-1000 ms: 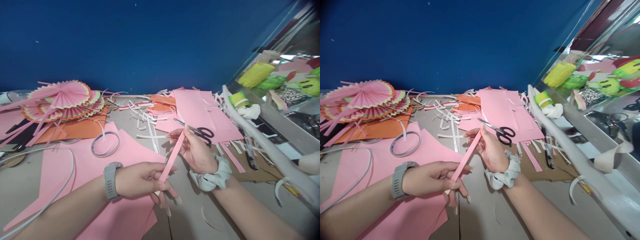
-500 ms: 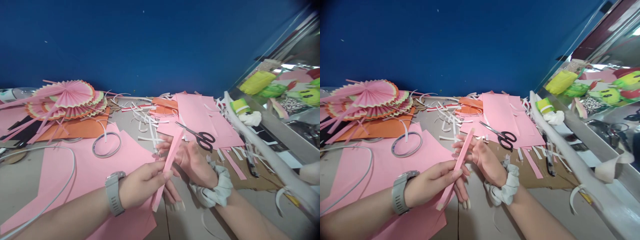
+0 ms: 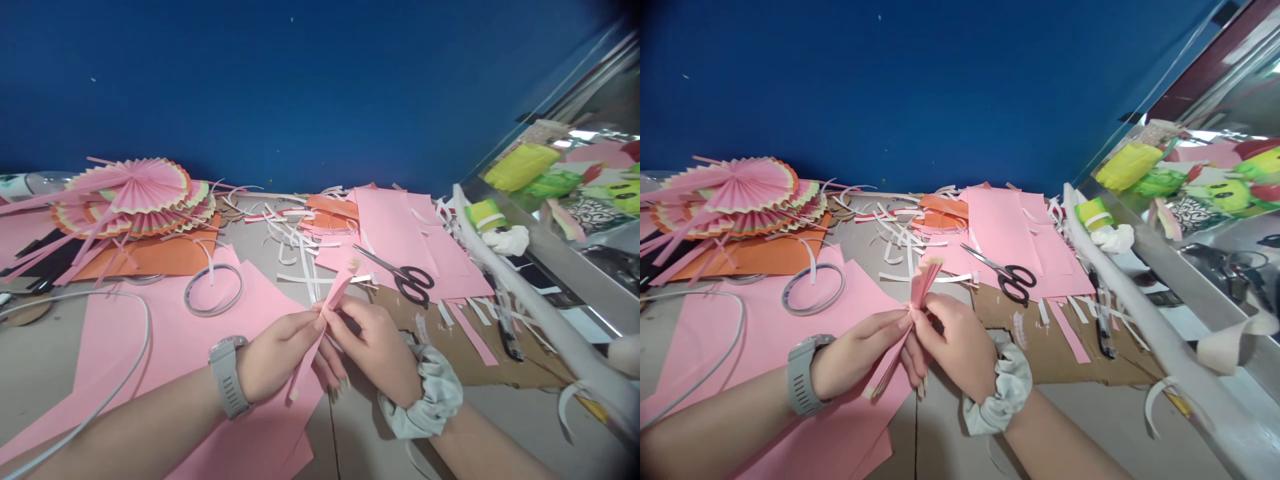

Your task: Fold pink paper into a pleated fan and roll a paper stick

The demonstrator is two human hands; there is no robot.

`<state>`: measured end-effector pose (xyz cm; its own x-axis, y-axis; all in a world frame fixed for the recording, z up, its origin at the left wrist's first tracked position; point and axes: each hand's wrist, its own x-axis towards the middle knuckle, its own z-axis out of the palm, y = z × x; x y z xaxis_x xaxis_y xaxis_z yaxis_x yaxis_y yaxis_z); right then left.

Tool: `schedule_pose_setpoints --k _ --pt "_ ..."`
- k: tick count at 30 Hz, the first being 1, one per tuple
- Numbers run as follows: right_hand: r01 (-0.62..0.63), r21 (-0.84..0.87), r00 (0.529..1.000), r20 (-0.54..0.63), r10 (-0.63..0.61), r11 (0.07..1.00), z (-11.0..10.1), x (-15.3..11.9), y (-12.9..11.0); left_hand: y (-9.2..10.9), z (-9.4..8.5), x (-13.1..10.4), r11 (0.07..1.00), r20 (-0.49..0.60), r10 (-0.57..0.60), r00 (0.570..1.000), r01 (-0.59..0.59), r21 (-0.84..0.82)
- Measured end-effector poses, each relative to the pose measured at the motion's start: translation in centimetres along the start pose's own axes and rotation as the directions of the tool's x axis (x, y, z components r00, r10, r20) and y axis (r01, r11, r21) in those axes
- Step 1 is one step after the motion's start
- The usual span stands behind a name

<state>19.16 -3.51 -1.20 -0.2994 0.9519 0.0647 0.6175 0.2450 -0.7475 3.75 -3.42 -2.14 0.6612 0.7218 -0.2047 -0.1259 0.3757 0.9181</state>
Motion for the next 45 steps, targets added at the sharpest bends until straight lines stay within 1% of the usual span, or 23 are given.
schedule_pose_setpoints --k 3,5,7,9,12,15,17,21,23,24,26,28,29,31,34,36,39,41,43,45 --pt "0.100 -0.064 0.995 0.003 -0.100 0.993 -0.1 -0.2 0.1 0.0 0.0 0.1 0.999 -0.003 -0.013 1.000 0.013 0.036" --pt "0.173 -0.124 0.984 -0.023 -0.177 0.977 -0.1 -0.3 0.3 -0.2 0.0 0.3 0.999 -0.012 -0.026 1.000 0.026 0.044" --pt "0.209 -0.179 0.974 -0.054 -0.222 0.961 -0.1 -0.4 0.4 -0.4 -0.1 0.4 0.998 -0.036 -0.035 0.999 0.037 0.043" --pt "0.192 -0.208 0.973 -0.089 -0.214 0.959 0.0 -0.5 0.5 -0.6 -0.2 0.5 0.998 -0.057 -0.048 0.997 0.050 0.036" --pt "0.135 -0.203 0.980 -0.116 -0.161 0.970 0.2 -0.4 0.4 -0.7 -0.2 0.4 0.999 -0.043 -0.051 0.998 0.051 0.003" --pt "0.142 -0.183 0.985 -0.066 -0.156 0.973 0.3 -0.3 0.4 -0.7 -0.1 0.2 0.999 -0.033 -0.017 0.999 0.015 -0.045" --pt "0.183 -0.184 0.981 -0.028 -0.192 0.966 0.2 -0.2 0.6 -0.8 -0.1 0.2 0.997 -0.034 -0.013 0.999 0.010 -0.082" --pt "0.280 -0.185 0.959 0.015 -0.282 0.942 -0.1 -0.1 0.8 -0.9 -0.6 0.3 0.981 -0.003 -0.039 0.999 0.038 -0.188" --pt "0.271 -0.154 0.963 0.040 -0.268 0.950 -0.2 -0.1 0.6 -0.9 -0.9 0.4 0.975 0.031 -0.066 0.997 0.071 -0.209" --pt "0.240 -0.131 0.970 0.051 -0.236 0.962 -0.2 -0.1 0.5 -0.9 -1.1 0.5 0.972 0.055 -0.082 0.995 0.092 -0.218" --pt "0.136 -0.057 0.989 0.056 -0.133 0.989 -0.1 -0.1 0.3 -0.7 -1.3 0.5 0.961 0.104 -0.119 0.987 0.141 -0.238" --pt "0.023 0.070 0.999 0.037 -0.026 0.997 -0.1 0.0 0.2 -0.5 -1.5 0.6 0.947 0.124 -0.151 0.981 0.180 -0.266" --pt "-0.013 0.152 1.000 0.021 0.010 0.988 -0.2 0.0 0.2 -0.4 -1.5 0.6 0.943 0.122 -0.157 0.980 0.185 -0.277" --pt "-0.037 0.305 0.998 -0.031 0.049 0.952 -0.2 0.2 0.5 -0.2 -1.7 0.6 0.938 0.117 -0.140 0.983 0.170 -0.303" --pt "-0.036 0.455 0.988 -0.117 0.100 0.890 -0.4 0.7 1.3 0.0 -1.8 0.5 0.928 0.132 -0.095 0.987 0.136 -0.346" --pt "-0.048 0.569 0.979 -0.136 0.151 0.821 -0.4 1.1 1.9 0.1 -1.9 0.3 0.931 0.137 -0.057 0.989 0.102 -0.349" --pt "-0.084 0.744 0.963 -0.110 0.246 0.663 -0.1 1.4 2.6 0.1 -1.6 -0.1 0.947 0.104 0.065 0.992 -0.028 -0.319" --pt "-0.117 0.797 0.954 -0.076 0.290 0.593 0.0 1.5 2.7 0.1 -1.3 -0.2 0.953 0.050 0.133 0.990 -0.114 -0.280" --pt "-0.142 0.813 0.956 -0.036 0.292 0.565 0.1 1.5 2.6 0.2 -1.1 -0.1 0.961 -0.011 0.163 0.987 -0.162 -0.226" --pt "-0.164 0.794 0.967 0.014 0.253 0.585 0.1 1.3 2.4 0.2 -1.1 0.2 0.964 -0.094 0.167 0.982 -0.182 -0.195"
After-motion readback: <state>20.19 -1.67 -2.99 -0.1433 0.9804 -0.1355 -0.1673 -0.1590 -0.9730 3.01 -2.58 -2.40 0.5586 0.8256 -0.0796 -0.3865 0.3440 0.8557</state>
